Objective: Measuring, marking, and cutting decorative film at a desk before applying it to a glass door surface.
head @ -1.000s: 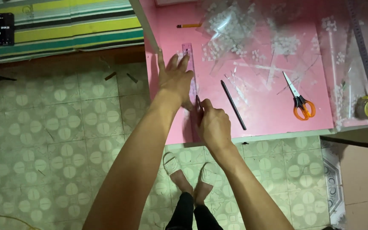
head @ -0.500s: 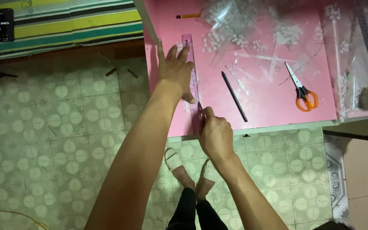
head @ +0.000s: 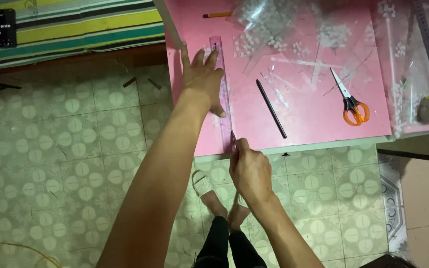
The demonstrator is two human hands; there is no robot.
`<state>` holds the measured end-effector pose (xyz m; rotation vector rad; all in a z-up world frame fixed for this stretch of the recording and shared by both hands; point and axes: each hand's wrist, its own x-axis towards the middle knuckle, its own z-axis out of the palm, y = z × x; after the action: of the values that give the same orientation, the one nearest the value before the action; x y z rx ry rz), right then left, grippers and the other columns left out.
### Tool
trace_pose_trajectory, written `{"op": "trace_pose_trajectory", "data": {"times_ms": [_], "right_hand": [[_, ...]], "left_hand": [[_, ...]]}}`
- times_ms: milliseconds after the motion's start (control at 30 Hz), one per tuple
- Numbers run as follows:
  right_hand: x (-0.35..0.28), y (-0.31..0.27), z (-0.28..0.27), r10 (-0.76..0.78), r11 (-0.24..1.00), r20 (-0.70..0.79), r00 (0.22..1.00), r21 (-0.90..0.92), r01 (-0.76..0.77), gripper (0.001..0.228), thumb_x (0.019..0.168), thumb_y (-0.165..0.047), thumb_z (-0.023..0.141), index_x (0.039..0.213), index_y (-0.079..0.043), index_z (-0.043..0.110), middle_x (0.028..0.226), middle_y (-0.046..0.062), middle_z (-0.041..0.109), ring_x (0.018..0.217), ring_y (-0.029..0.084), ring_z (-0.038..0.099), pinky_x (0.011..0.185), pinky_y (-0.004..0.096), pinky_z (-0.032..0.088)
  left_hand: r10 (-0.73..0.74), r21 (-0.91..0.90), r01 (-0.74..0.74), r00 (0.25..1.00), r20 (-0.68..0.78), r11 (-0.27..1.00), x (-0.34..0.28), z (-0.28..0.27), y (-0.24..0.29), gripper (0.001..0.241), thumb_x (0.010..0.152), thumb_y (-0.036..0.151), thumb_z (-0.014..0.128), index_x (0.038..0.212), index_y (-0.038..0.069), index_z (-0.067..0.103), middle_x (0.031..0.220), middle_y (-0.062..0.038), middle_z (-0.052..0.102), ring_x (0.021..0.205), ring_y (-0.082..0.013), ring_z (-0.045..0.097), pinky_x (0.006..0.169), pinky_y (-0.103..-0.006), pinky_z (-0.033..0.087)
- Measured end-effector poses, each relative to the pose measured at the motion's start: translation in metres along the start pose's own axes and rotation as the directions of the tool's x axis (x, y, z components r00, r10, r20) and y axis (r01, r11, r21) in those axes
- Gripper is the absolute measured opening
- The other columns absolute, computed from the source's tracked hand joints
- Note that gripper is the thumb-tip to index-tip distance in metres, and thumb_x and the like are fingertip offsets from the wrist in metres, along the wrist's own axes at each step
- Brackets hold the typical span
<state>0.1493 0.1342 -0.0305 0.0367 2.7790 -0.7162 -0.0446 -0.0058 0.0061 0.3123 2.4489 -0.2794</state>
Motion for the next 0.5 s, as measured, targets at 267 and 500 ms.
{"op": "trace_pose_trajectory", "data": {"times_ms": [267, 500], "right_hand": [[-0.010, 0.009, -0.010, 0.007, 0.997, 0.026, 1.000, 0.070, -0.009, 0.015, 0.099, -0.016, 0.053, 0.111, -0.011, 0.060, 0.056, 0.016, 0.065, 0.051, 0.043, 0.061, 0.049, 0.055, 0.045], [0.012, 0.018, -0.031, 0.063, 0.911, 0.027, 0.998, 0.407, -0.069, 0.027, 0.105, -0.033, 0.050, 0.110, -0.007, 0.052, 0.075, 0.007, 0.061, 0.061, 0.023, 0.053, 0.058, 0.041, 0.040]], "left_hand": [[0.000, 0.023, 0.000, 1.000, 0.022, 1.000, 0.001, -0.001, 0.000, 0.115, 0.056, 0.075, 0.088, 0.151, 0.029, 0.041, 0.174, -0.004, -0.001, 0.159, -0.0333, 0.001, 0.117, -0.0740, -0.004], [-0.006, -0.032, 0.006, 1.000, -0.008, 0.999, -0.001, 0.000, 0.002, 0.109, 0.057, 0.068, 0.093, 0.144, 0.018, 0.049, 0.174, -0.005, 0.002, 0.158, -0.0331, 0.005, 0.116, -0.0766, 0.001]]}}
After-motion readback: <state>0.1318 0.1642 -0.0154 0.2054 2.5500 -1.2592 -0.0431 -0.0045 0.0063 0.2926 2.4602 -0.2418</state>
